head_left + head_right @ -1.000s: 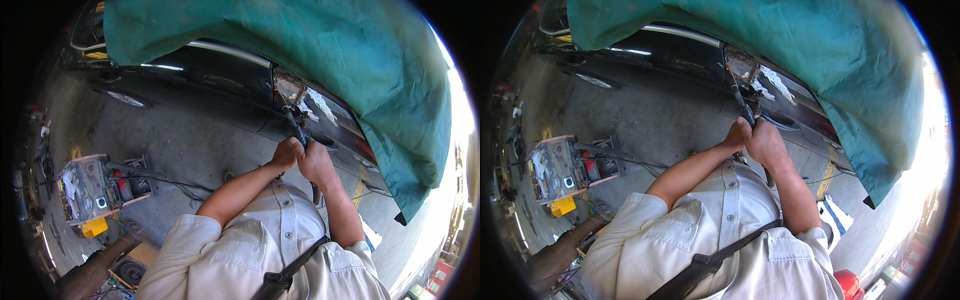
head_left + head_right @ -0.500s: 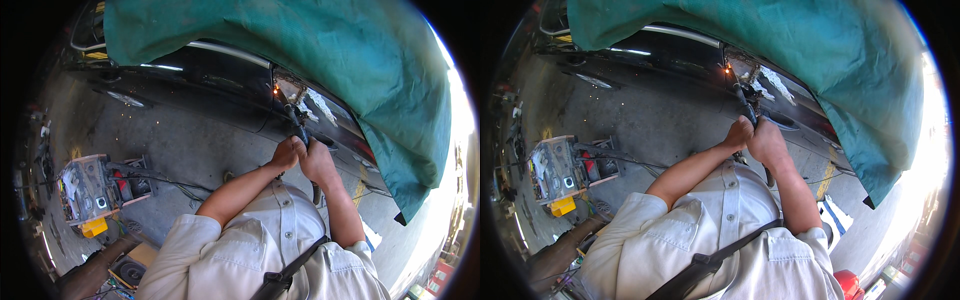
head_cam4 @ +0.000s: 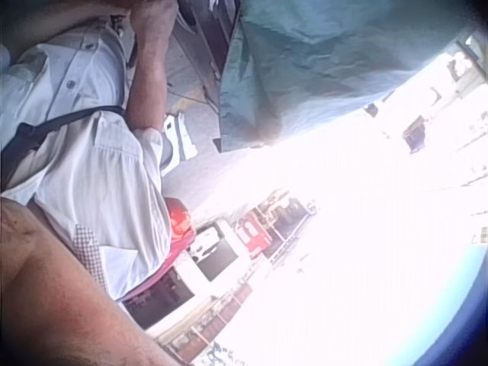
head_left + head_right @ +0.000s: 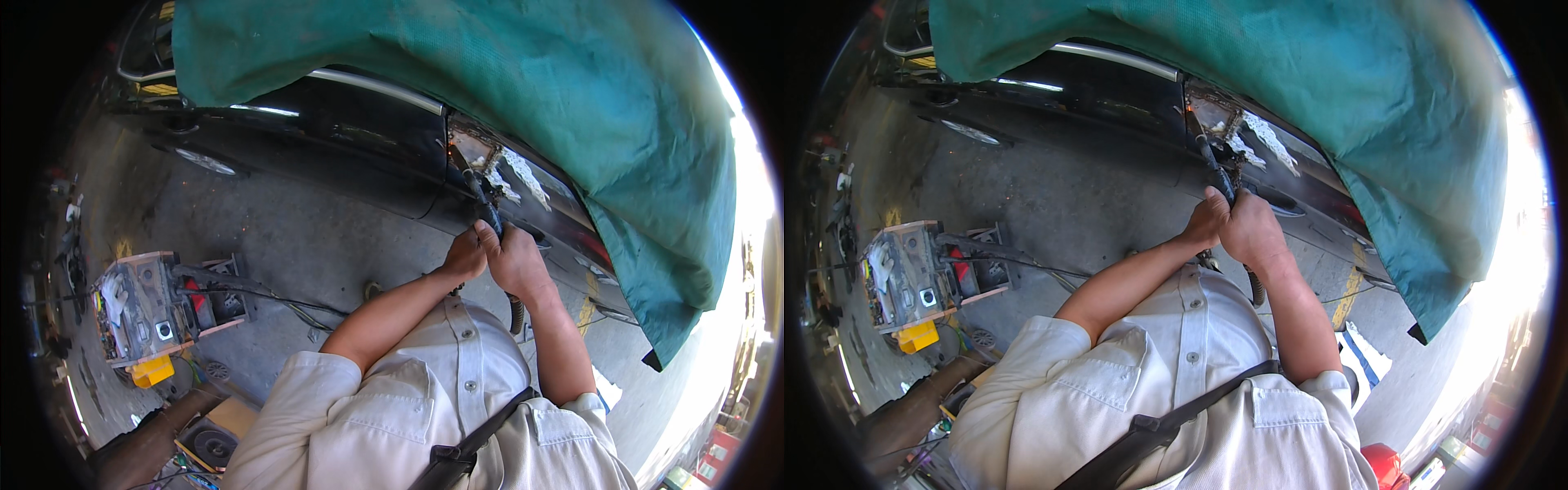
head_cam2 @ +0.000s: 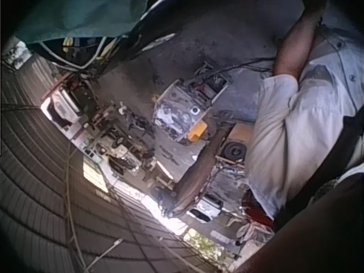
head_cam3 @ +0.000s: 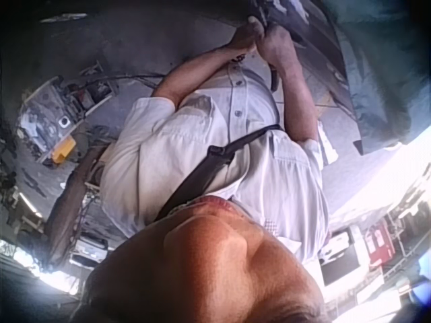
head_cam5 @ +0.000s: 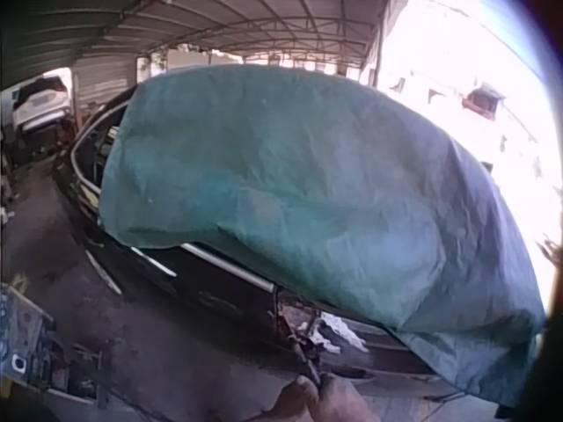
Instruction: The person welds a damaged area on the side of a black car using a handheld welding torch. They repeatedly apply the torch to the same spot, producing bright sparks and molten metal, while a green tarp covers the upper portion of the vehicle. The person stops briefly to reposition the torch and then resumes welding.
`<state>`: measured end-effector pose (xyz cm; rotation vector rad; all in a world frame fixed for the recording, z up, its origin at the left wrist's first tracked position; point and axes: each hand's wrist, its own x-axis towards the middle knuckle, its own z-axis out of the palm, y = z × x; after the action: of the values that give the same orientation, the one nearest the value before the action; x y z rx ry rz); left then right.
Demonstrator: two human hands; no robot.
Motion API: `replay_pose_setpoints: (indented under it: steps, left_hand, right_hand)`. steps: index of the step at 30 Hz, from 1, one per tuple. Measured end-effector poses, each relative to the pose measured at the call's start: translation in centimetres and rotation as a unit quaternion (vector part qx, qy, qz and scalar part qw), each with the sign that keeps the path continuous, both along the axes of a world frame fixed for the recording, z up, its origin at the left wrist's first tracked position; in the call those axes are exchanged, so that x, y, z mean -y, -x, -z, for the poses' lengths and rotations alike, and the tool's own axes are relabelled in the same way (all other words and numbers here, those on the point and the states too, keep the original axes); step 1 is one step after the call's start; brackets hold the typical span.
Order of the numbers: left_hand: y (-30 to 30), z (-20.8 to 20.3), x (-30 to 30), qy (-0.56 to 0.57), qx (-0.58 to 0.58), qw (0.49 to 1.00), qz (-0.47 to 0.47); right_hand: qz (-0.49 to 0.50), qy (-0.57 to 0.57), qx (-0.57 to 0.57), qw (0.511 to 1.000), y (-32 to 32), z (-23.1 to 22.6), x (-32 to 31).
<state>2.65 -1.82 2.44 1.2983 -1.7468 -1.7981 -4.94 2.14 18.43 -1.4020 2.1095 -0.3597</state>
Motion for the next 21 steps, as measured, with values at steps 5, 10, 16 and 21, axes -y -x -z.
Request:
replay_pose_setpoints:
  steps: [5,10,16,21]
  left_hand:
    - [0.1,1.9,0.2,0.097,-0.040,0.994,0.044]
    - [-0.2,1.0,-0.1,0.055,-0.022,0.998,0.024]
    - [0.3,1.1,0.0,0.058,-0.050,0.997,0.015]
    - [0.3,2.1,0.1,0.010,-0.030,0.999,0.017]
  right_hand:
    - [0.005,-0.009,-0.003,1.000,-0.2,0.0,0.2]
    - [-0.006,-0.009,0.004,1.000,0.0,0.0,0.1]
    - [0.017,0.019,0.027,0.999,-0.1,-0.9,0.1]
    - [0.017,-0.009,0.020,1.000,0.1,-1.4,0.4]
